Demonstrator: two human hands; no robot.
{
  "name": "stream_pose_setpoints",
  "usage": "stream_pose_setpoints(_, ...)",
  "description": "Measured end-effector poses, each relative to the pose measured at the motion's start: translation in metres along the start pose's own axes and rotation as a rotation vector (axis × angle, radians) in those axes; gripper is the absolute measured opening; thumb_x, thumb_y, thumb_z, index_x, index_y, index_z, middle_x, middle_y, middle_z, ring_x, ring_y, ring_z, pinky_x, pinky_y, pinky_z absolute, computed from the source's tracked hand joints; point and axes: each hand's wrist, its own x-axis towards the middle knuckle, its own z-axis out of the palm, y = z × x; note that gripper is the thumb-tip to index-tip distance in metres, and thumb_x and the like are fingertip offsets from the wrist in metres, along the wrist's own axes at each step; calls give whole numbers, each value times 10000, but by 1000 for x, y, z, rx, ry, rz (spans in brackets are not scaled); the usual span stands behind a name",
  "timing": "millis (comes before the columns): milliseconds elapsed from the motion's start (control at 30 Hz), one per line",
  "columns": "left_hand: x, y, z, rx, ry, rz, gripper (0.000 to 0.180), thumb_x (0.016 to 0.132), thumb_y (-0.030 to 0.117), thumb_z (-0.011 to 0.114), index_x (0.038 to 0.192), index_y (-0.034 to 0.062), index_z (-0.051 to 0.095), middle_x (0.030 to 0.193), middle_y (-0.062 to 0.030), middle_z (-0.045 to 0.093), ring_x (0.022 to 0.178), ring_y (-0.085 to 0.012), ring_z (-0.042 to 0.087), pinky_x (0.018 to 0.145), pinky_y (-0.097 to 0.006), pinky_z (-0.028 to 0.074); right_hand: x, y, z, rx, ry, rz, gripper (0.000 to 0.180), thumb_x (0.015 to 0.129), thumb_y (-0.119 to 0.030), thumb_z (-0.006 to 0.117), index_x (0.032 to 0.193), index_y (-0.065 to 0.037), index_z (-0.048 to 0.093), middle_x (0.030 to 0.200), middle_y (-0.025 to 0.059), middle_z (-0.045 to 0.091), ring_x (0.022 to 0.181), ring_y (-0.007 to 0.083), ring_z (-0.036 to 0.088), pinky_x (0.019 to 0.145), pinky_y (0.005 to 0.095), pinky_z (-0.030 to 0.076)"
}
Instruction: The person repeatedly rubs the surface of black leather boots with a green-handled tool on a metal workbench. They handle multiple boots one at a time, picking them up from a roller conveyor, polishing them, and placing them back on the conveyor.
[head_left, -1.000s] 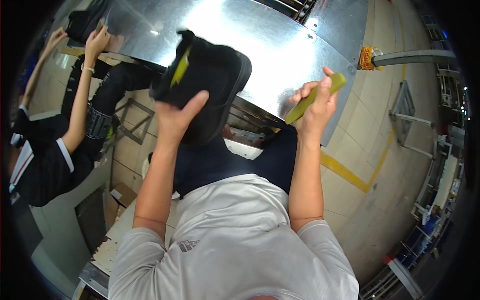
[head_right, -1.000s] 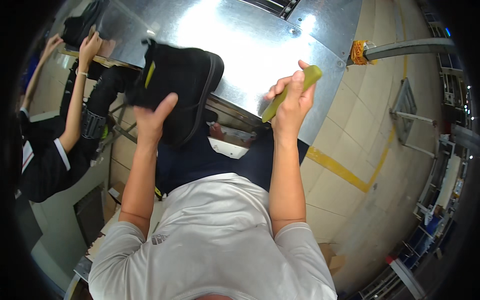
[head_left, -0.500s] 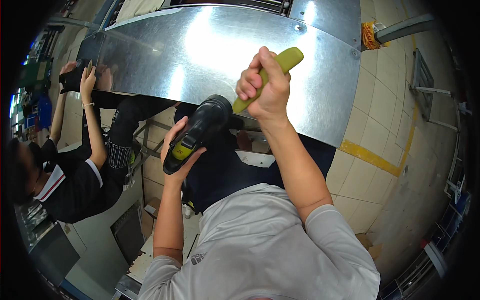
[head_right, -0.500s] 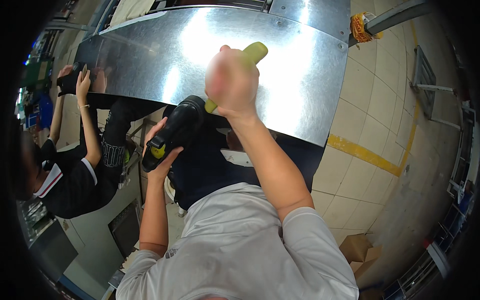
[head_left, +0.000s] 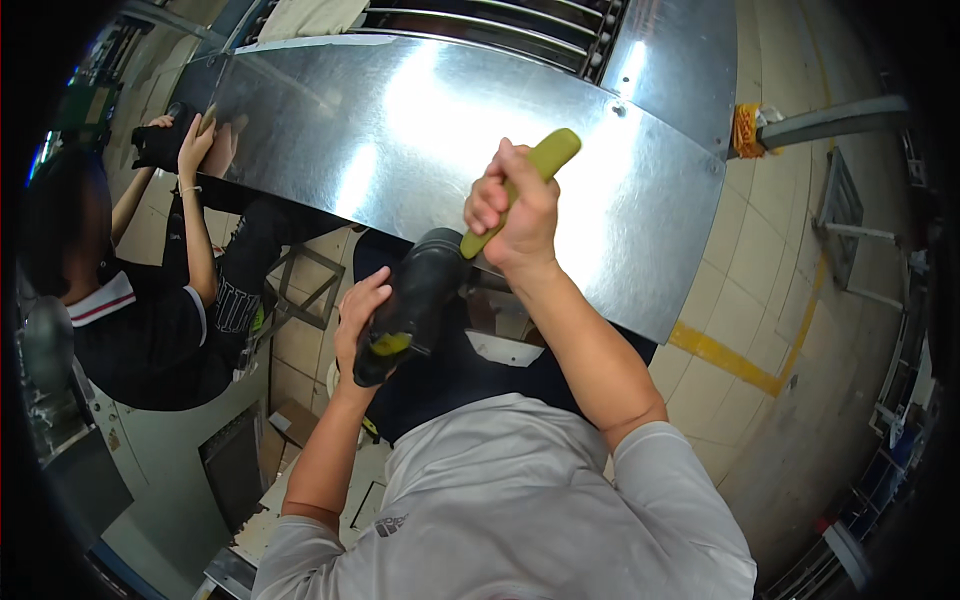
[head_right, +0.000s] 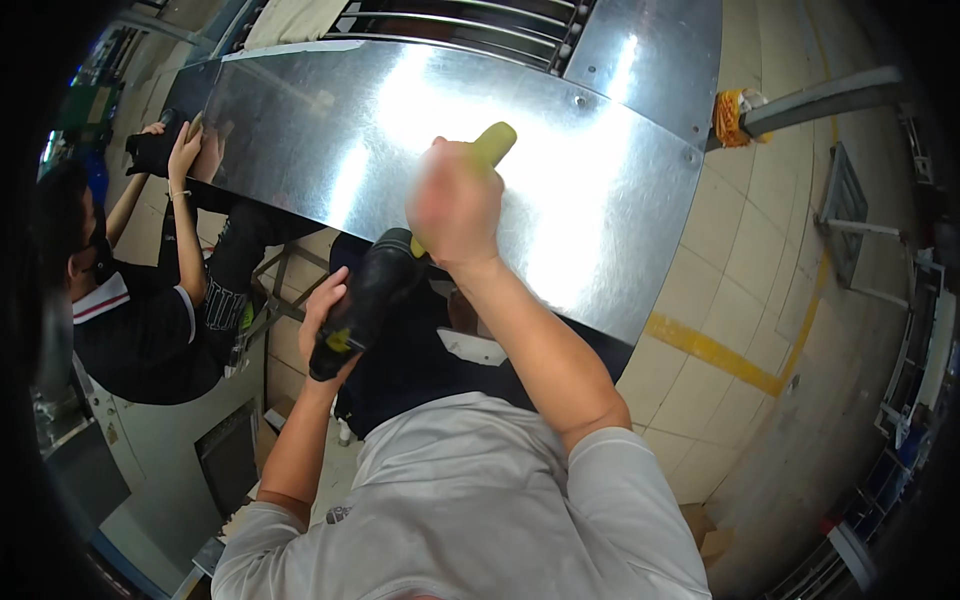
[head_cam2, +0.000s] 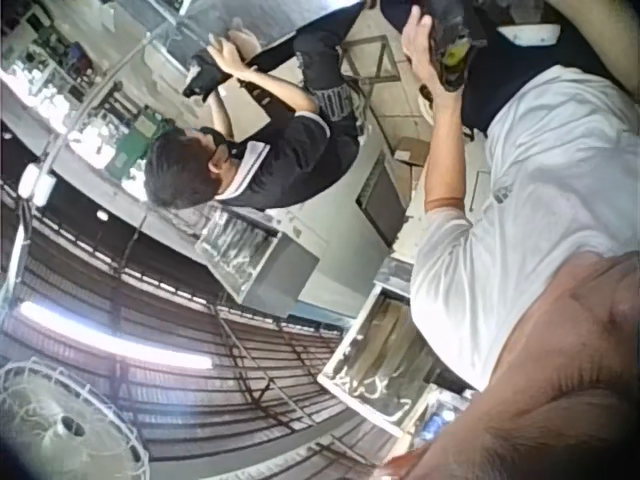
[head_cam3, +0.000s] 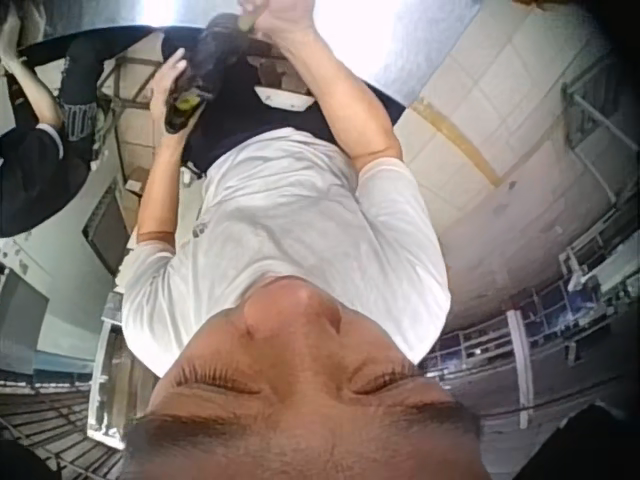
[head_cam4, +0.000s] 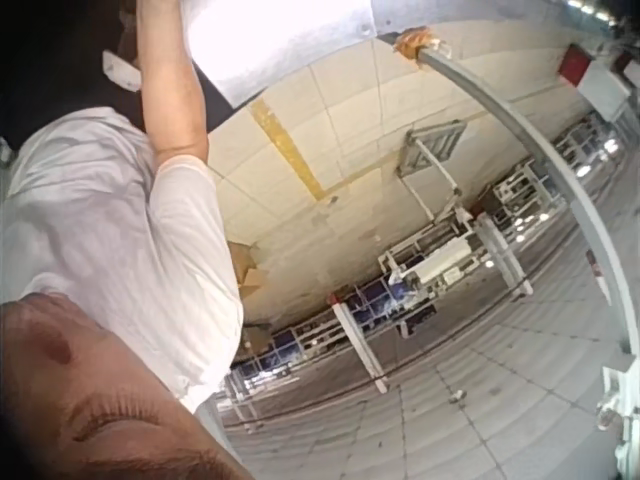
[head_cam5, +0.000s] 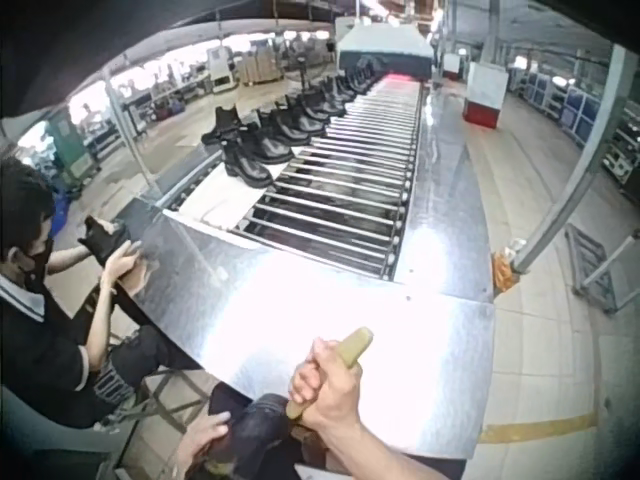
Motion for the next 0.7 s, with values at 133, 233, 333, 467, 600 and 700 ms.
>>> stream_pose_setpoints(133,-2,6,1,58,33,8,492,871,239,759,1304,43,631,1410,-204,629,1317,-370,594,1161,-504,355,6,2,-1,102,21,23,316,1038,-356,586,820,-131,540,531,-32,370,413,120,362,420,292,335)
stream_pose_setpoints(233,-7,8,0,52,2,-9,506,858,234,762,1307,41,628,1409,-207,626,1322,-366,590,1164,-520,347,1,12,-3,105,22,22,325,1044,-352,572,809,-130,542,532,-29,378,406,117,356,416,293,336)
stream_pose_setpoints(333,-5,6,-2,28,13,11,500,858,237,758,1299,40,628,1412,-200,626,1314,-359,593,1162,-524,344,-6,15,-2,49,-69,-32,283,996,-312,663,839,-115,535,562,-23,402,422,112,393,423,289,353)
stream_pose_setpoints(467,-1,4,0,-1,30,-19,507,838,212,777,1294,42,633,1390,-185,644,1285,-346,609,1145,-496,368,1,15,16,-152,-209,48,238,991,-252,664,863,-87,550,570,-26,383,433,96,384,418,268,329)
stream_pose_setpoints(600,18,23,-8,25,18,36,487,811,176,781,1270,53,675,1346,-148,671,1264,-329,620,1137,-500,375,-1,3,28,-464,-430,30,224,990,-255,664,972,-47,583,569,-25,371,443,94,381,421,264,324)
stream_pose_setpoints(700,34,42,-20,243,-72,274,423,809,135,737,1230,96,717,1329,-93,681,1258,-285,613,1170,-507,332,-15,-36,15,-275,-387,-164,264,1003,-271,660,972,-11,622,557,-24,436,429,78,390,417,260,329)
